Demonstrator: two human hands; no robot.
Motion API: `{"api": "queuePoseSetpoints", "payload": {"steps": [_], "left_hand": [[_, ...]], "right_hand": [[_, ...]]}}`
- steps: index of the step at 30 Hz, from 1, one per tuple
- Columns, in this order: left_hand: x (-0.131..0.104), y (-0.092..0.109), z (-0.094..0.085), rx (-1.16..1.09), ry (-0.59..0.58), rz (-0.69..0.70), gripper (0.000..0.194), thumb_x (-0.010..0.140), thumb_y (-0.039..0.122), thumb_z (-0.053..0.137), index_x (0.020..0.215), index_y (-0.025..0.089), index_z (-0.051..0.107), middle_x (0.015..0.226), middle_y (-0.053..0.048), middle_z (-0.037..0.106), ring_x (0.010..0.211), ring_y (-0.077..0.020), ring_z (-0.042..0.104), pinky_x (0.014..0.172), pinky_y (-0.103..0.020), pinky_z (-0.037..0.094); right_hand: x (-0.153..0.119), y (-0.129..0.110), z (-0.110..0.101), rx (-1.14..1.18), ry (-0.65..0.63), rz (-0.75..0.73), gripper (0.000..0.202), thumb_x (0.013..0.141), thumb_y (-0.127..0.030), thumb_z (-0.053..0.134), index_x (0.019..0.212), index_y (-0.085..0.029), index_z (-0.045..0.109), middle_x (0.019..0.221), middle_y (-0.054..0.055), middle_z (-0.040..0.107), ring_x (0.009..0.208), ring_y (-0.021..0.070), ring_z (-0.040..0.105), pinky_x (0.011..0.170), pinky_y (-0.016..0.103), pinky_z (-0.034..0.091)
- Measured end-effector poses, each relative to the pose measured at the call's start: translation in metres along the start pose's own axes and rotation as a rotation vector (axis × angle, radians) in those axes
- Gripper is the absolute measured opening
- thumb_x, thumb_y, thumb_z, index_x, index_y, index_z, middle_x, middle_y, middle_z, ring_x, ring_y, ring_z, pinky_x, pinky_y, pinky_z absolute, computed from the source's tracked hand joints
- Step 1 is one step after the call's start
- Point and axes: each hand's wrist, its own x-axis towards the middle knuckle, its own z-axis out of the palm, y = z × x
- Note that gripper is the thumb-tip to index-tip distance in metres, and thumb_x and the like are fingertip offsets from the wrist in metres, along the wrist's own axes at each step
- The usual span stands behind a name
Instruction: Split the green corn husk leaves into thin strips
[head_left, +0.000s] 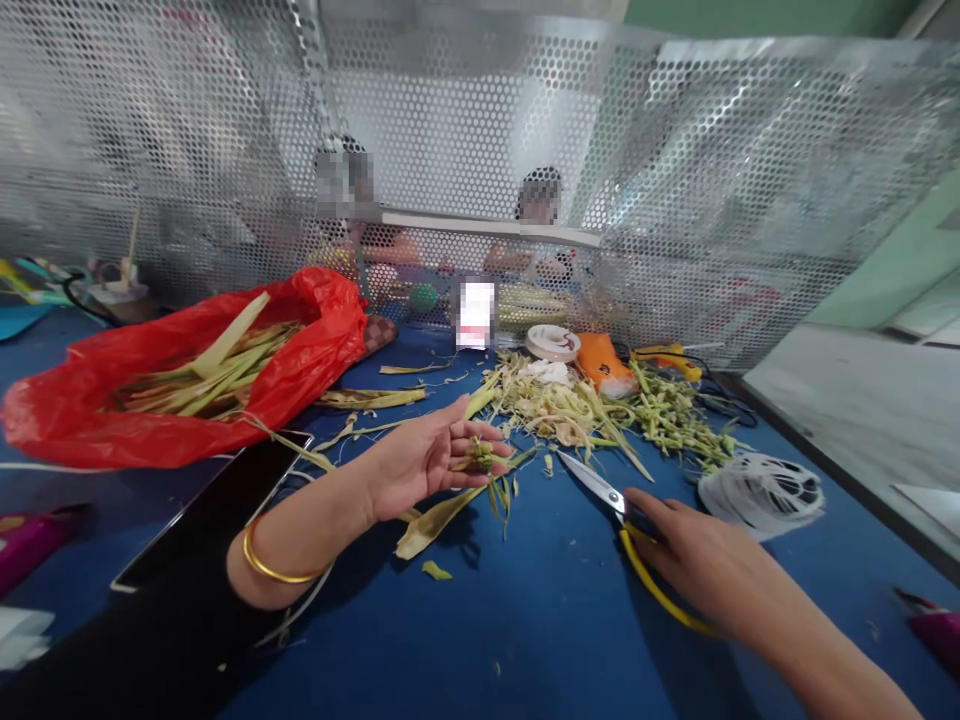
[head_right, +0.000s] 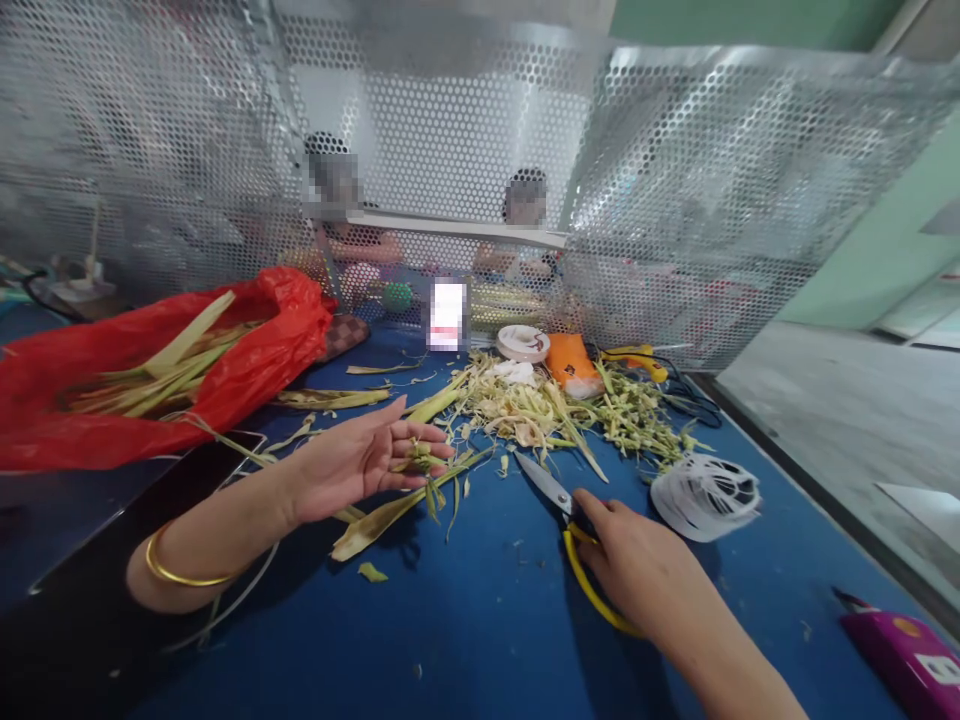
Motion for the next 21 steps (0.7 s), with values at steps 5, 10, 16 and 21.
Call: {"api": "queuePoseSetpoints", "payload": {"steps": [5,10,16,21], "left_hand": [[-0.009,-0.004,0.012,0.109,0.009,0.044,0.033,0.072,0.019,0.073,0.103,0.011,0.063,0.113,-0.013,0.068,0.098,-0.0203,0.067,0.083,-0.024,0.053],[-0.011,-0.018,0.029,0.167,0.057,0.17,0.036,0.068,0.013,0.073,0.103,0.015,0.064,0.115,-0.011,0.066,0.092,-0.0195,0.068,0.077,-0.026,0.051],[-0.017,-0.034,0.048,0.317,0.002,0.273,0.045,0.069,0.009,0.068,0.111,0.022,0.061,0.126,-0.005,0.059,0.09,-0.0143,0.064,0.081,-0.026,0.049],[-0.013,-0.047,0.051,0.412,0.005,0.243,0.045,0.07,0.011,0.066,0.113,0.021,0.059,0.124,-0.006,0.06,0.081,-0.0128,0.064,0.076,-0.027,0.049]], "right_hand": [[-0.004,-0.003,-0.004,-0.057,0.027,0.054,0.041,0.083,-0.031,0.051,0.121,-0.018,0.06,0.075,0.01,0.069,0.063,0.0274,0.068,0.049,0.031,0.044],[-0.001,-0.031,-0.033,0.55,0.261,0.056,0.034,0.086,-0.039,0.051,0.112,-0.02,0.063,0.108,0.012,0.066,0.092,0.0258,0.065,0.076,0.035,0.049],[-0.001,-0.087,-0.046,1.574,-0.049,0.158,0.029,0.076,-0.042,0.068,0.091,-0.018,0.067,0.085,0.004,0.068,0.079,0.0174,0.061,0.074,0.028,0.048],[0.0,-0.098,-0.038,1.75,-0.018,0.248,0.029,0.069,-0.042,0.074,0.071,-0.016,0.062,0.066,-0.002,0.057,0.062,0.0108,0.05,0.061,0.024,0.042]]}}
